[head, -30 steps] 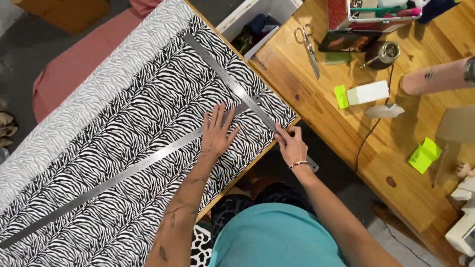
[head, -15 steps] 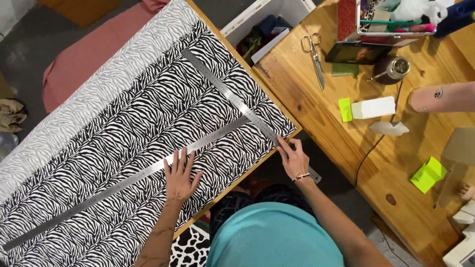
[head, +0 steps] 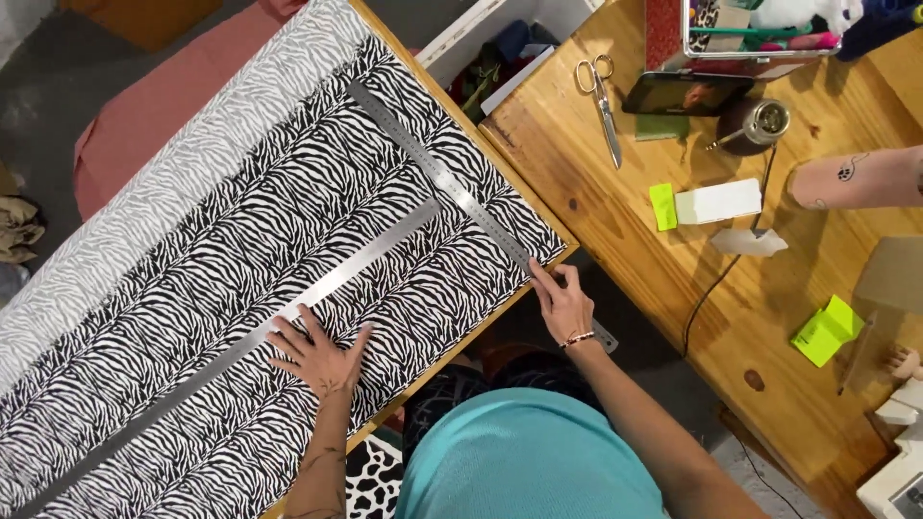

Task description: The person measures and marks a large piece of zebra-print fabric laid out on a wooden table using a metal ruler and a pencil. They repeatedly reposition the ruler to draw straight lines across the fabric surface.

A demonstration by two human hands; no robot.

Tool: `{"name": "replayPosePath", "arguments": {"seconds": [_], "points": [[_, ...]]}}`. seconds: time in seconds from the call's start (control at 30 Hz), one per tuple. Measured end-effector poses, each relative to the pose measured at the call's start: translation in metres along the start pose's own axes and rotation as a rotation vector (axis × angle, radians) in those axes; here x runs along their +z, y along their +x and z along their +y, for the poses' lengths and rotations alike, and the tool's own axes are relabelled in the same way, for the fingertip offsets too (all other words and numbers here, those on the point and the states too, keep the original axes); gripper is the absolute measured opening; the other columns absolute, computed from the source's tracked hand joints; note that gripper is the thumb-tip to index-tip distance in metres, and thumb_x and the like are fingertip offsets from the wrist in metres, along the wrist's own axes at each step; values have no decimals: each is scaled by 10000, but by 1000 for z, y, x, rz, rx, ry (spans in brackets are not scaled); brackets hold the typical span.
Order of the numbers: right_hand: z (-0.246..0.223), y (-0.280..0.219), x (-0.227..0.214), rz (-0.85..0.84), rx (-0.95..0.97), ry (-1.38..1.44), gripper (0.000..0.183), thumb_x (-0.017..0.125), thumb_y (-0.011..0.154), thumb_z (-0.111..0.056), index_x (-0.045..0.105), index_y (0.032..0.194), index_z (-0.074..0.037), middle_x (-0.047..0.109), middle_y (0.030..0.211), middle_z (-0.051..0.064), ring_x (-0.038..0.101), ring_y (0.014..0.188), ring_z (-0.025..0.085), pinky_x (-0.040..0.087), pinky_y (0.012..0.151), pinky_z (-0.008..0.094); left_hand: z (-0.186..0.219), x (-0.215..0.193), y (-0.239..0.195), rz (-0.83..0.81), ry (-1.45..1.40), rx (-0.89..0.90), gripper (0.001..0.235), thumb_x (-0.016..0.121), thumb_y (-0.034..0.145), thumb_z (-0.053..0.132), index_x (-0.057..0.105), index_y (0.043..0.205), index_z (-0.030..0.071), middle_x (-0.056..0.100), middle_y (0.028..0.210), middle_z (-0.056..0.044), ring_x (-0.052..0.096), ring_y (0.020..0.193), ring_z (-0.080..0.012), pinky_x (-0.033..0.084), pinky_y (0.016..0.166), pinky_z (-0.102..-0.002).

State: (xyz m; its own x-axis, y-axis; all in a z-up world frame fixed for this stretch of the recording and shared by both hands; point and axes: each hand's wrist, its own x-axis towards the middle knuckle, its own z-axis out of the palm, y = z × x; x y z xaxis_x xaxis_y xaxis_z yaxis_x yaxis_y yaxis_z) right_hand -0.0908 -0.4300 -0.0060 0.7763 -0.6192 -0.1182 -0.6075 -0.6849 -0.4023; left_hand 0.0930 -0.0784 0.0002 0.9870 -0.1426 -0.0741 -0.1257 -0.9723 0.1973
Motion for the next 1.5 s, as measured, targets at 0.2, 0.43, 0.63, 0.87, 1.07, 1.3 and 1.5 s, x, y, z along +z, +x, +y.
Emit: {"name": "replayPosePath", "arguments": {"seconds": [0.2, 0.43, 0.63, 0.87, 1.07, 1.3, 1.5], "points": [[-12, 1, -9, -8, 50, -51, 351, 489, 1029, -496, 545, 1370, -556, 465, 1133, -66, 720, 899, 288, 623, 770, 435, 98, 9, 16, 25, -315, 109, 1166, 793, 803, 492, 96, 1612, 22, 121, 1620, -330, 208, 1467, -529, 63, 1158, -698], [-14, 0, -6, -37, 72, -64, 340, 500, 1022, -495, 553, 1355, -540, 468, 1138, -64, 722, 918, 292, 627, 777, 447, 199, 70, 0, -185, 80, 923, 691, 230, 993, 643, 201, 1607, 327, 156, 1684, -100, 142, 1552, -270, -4, 1209, -643], [1, -6, 20, 15, 91, -117, 334, 456, 1024, -536, 543, 1344, -576, 554, 996, -27, 719, 815, 297, 625, 687, 442, 208, 72, 8, -108, -194, 1102, 715, 371, 1036, 554, 205, 1618, 172, 151, 1693, -81, 141, 1559, -245, 23, 1260, -540], [-3, -6, 16, 194, 32, -205, 259, 529, 987, -506, 626, 1222, -552, 561, 873, -79, 698, 705, 178, 609, 594, 324, 236, 75, 47, -87, -341, 997, 494, 607, 966, 514, 568, 1305, 157, 495, 1408, -133, 437, 1398, -335, 263, 1188, -578], [10, -6, 17, 62, -4, -93, 365, 494, 1013, -431, 526, 1372, -494, 572, 953, -23, 696, 824, 227, 585, 719, 375, 254, 44, 65, -84, -240, 823, 1112, 645, 812, 750, 294, 1564, 9, 242, 1595, -315, 222, 1493, -472, 194, 1189, -644], [46, -9, -28, 200, 176, 245, 341, 515, 1033, -409, 559, 1367, -359, 593, 1083, -12, 686, 955, 220, 535, 856, 376, 255, 53, 62, -10, -172, 854, 1149, 645, 777, 776, 336, 1556, -9, 306, 1569, -330, 258, 1476, -485, 194, 1174, -653], [170, -58, -57, 878, 419, 88, 189, 590, 1065, -264, 685, 1029, -105, 638, 950, 135, 644, 956, 322, 507, 887, 399, 253, 61, 62, 11, -149, 903, 1138, 594, 829, 786, 308, 1567, -31, 245, 1581, -366, 187, 1482, -515, 115, 1168, -669]]}}
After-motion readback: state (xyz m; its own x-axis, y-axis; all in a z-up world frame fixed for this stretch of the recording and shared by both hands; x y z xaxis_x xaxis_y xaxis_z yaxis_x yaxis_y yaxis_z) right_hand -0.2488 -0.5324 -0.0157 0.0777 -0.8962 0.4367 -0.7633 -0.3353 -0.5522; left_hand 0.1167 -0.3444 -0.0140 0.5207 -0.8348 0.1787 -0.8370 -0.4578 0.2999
